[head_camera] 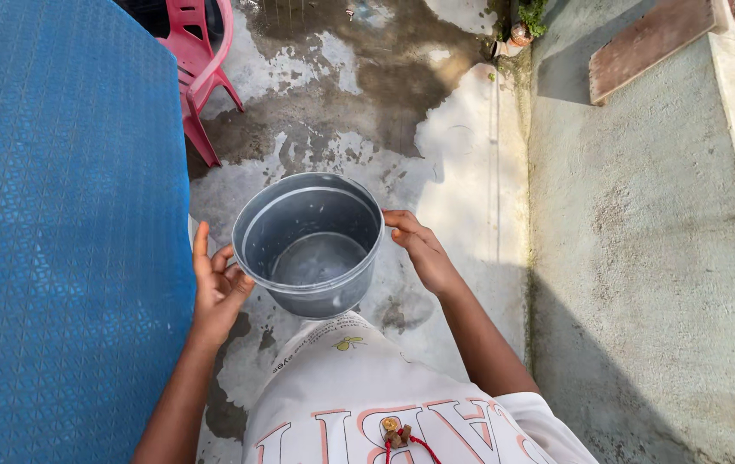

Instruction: The person fills a small metal bucket with water from a larger basin and pours the water onto various potted plants on a balcony.

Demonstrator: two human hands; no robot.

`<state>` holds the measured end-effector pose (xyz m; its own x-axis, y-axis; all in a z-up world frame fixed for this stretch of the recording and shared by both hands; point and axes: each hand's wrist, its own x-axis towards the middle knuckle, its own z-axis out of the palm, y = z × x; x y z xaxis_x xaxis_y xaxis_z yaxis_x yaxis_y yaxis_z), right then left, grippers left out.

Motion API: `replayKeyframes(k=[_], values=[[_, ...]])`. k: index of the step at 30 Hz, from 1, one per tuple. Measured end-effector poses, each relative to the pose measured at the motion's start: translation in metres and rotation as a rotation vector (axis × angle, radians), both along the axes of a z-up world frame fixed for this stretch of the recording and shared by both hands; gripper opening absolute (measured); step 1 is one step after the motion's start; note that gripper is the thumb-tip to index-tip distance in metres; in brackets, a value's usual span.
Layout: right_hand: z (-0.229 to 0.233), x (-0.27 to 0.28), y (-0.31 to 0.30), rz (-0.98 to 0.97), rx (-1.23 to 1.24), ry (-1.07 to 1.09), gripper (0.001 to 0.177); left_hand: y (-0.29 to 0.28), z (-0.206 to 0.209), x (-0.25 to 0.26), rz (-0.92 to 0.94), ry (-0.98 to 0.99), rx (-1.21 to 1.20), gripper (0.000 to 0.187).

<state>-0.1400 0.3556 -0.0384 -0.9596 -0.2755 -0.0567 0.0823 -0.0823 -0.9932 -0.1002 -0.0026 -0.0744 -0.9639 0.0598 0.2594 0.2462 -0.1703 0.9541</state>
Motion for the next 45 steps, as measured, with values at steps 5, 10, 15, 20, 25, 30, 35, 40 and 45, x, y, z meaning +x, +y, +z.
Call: replayKeyframes(k=[5,10,15,20,25,30,35,40,45], values=[[0.009,-0.130,-0.019,0.171,-0.086,0.032,0.070,-0.003,-0.054,-0.136,0.057,-0.325,0.189,0.067],[-0.009,-0.281,-0.019,0.019,0.022,-0.027,0.057,0.009,-0.040,-0.287,0.092,-0.472,0.196,0.050],[-0.038,-0.383,-0.017,-0.191,0.049,-0.041,0.043,0.021,-0.050,-0.401,0.051,-0.376,0.057,0.052],[-0.075,-0.476,-0.006,-0.312,-0.067,0.337,0.029,0.046,-0.052,-0.487,0.122,-0.030,-0.415,0.054],[-0.101,-0.610,0.020,-0.317,-0.236,0.125,0.034,0.066,-0.022,-0.619,0.042,-0.011,-0.278,0.065],[-0.058,-0.757,0.045,-0.090,-0.278,0.232,0.051,0.077,-0.005,-0.761,0.054,0.013,-0.142,0.075],[-0.054,-0.861,0.038,0.017,-0.163,0.099,0.067,0.065,-0.011,-0.847,0.181,-0.099,-0.242,0.086],[-0.083,-0.972,0.026,0.086,-0.082,0.104,0.064,0.057,-0.034,-0.935,0.233,-0.196,-0.087,0.089],[-0.114,-1.110,0.007,0.184,-0.034,0.077,0.068,0.024,-0.081,-1.066,0.254,-0.175,-0.085,0.081]])
